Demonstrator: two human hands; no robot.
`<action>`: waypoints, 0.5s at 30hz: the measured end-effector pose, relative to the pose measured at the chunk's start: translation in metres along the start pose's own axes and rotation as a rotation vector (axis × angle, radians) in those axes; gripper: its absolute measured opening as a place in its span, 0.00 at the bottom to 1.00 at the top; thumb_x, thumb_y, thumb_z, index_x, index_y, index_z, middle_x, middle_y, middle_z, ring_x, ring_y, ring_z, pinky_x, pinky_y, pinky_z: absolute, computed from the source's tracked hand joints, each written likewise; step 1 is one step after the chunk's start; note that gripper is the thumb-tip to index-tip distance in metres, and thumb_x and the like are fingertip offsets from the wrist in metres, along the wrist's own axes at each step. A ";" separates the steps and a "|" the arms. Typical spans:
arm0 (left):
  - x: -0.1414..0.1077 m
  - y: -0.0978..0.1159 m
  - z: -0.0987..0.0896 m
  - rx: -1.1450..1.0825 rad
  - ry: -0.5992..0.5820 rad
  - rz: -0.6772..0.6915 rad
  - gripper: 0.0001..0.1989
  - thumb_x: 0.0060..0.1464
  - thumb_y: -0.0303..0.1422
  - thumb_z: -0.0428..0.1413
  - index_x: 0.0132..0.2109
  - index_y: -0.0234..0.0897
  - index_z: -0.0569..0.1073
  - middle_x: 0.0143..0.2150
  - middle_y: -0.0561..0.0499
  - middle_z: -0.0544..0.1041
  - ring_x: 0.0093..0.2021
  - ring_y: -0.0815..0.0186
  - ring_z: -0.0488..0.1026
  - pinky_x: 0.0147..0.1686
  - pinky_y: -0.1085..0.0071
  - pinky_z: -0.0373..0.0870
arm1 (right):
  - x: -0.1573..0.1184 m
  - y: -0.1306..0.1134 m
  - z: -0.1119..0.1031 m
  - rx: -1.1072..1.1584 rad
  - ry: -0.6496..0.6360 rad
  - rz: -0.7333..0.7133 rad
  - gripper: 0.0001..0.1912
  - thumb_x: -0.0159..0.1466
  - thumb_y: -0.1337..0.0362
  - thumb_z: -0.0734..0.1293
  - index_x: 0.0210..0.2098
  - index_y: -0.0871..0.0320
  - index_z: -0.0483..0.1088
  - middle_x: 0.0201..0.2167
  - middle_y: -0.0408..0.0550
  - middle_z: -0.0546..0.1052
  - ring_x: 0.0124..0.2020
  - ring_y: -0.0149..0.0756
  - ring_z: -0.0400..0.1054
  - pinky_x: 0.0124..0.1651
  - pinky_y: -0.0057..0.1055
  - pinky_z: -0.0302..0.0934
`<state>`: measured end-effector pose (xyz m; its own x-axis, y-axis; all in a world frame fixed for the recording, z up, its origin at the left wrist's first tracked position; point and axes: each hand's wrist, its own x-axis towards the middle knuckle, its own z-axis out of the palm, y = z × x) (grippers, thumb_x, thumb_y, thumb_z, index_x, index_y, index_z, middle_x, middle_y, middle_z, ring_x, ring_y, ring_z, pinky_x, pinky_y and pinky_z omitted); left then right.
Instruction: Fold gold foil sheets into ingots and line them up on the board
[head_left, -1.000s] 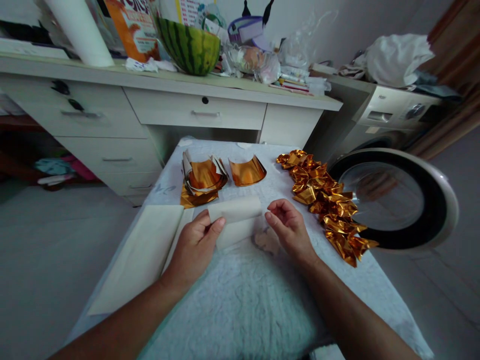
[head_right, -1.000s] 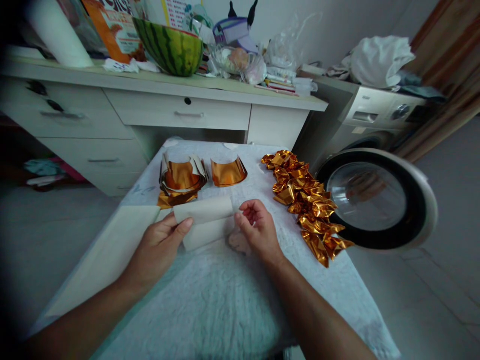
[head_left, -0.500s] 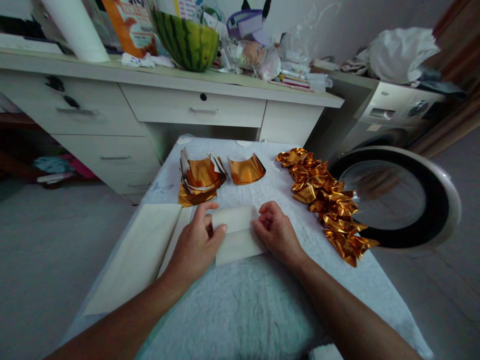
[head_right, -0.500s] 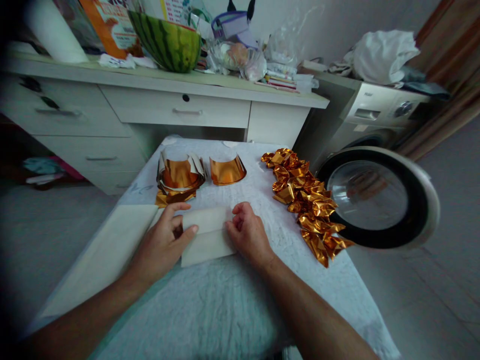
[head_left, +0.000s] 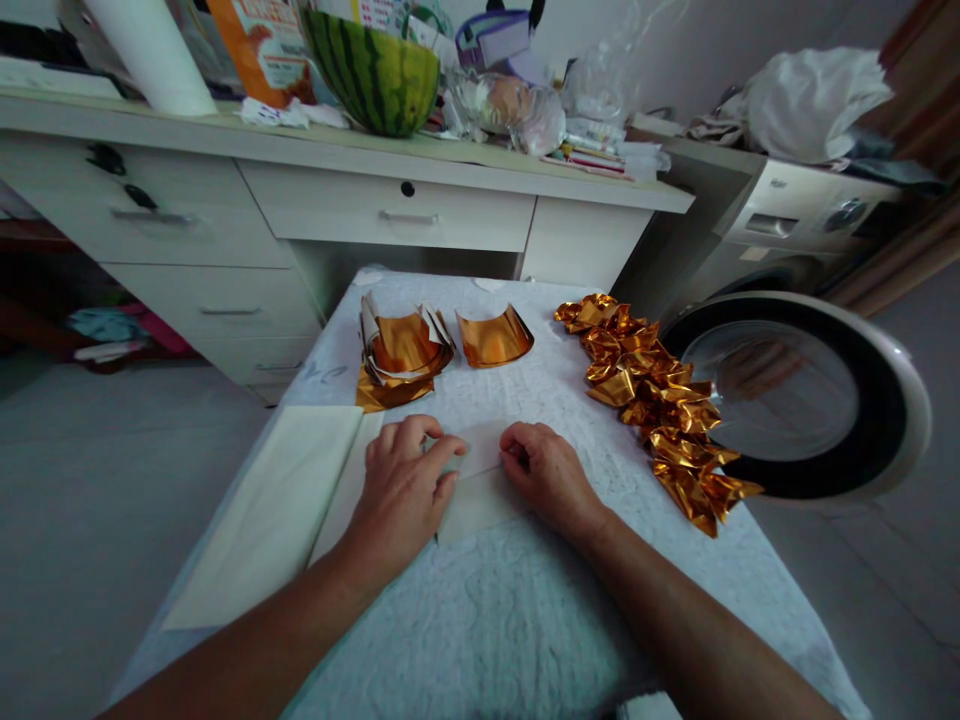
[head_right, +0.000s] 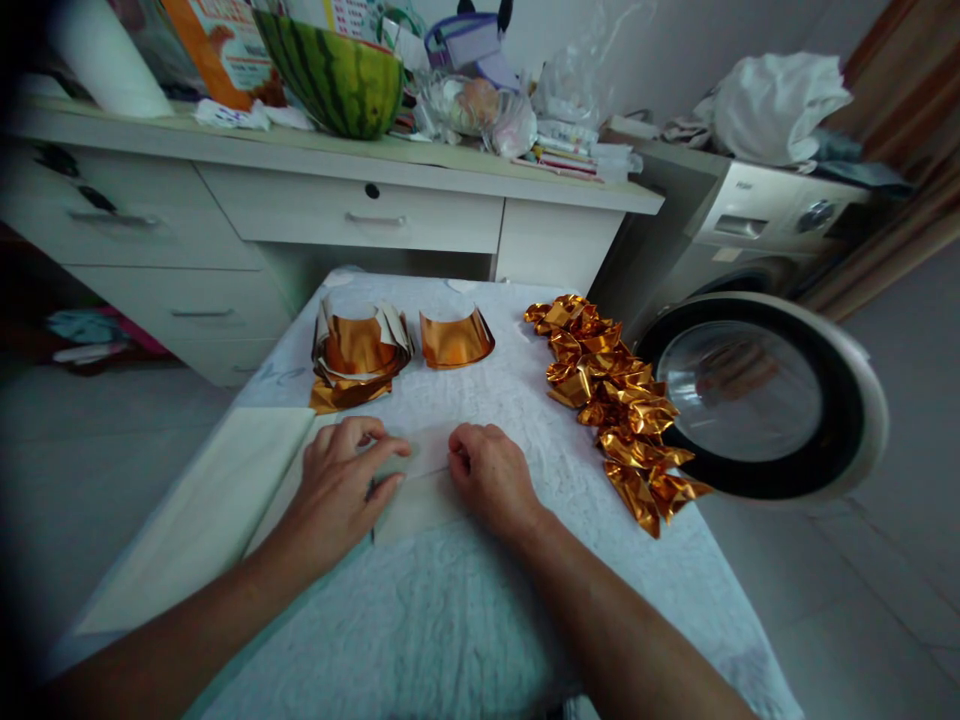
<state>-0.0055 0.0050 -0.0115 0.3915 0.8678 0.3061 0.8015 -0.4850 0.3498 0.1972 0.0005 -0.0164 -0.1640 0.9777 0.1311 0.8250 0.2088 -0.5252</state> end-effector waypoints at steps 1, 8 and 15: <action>0.000 0.000 0.002 -0.057 -0.030 0.056 0.14 0.54 0.23 0.54 0.46 0.42 0.76 0.46 0.46 0.70 0.48 0.55 0.66 0.47 0.57 0.67 | 0.000 0.000 0.000 -0.007 -0.004 -0.003 0.05 0.61 0.72 0.63 0.34 0.57 0.69 0.28 0.44 0.72 0.32 0.34 0.64 0.36 0.29 0.54; -0.002 -0.003 0.014 -0.174 -0.238 0.210 0.23 0.58 0.18 0.45 0.53 0.42 0.73 0.44 0.49 0.73 0.45 0.62 0.68 0.46 0.63 0.70 | 0.001 0.001 -0.009 0.139 -0.057 -0.031 0.07 0.60 0.72 0.63 0.36 0.57 0.70 0.26 0.42 0.71 0.30 0.33 0.64 0.35 0.29 0.55; -0.003 0.006 0.000 -0.189 -0.295 0.168 0.19 0.57 0.35 0.59 0.55 0.40 0.72 0.48 0.47 0.71 0.49 0.56 0.68 0.51 0.56 0.68 | -0.005 0.012 -0.023 0.340 -0.155 -0.095 0.18 0.58 0.77 0.59 0.45 0.56 0.69 0.32 0.42 0.73 0.34 0.33 0.66 0.39 0.29 0.59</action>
<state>-0.0016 -0.0004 -0.0105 0.6450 0.7555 0.1149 0.6290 -0.6103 0.4815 0.2207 -0.0022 -0.0040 -0.3320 0.9401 0.0778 0.5800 0.2685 -0.7691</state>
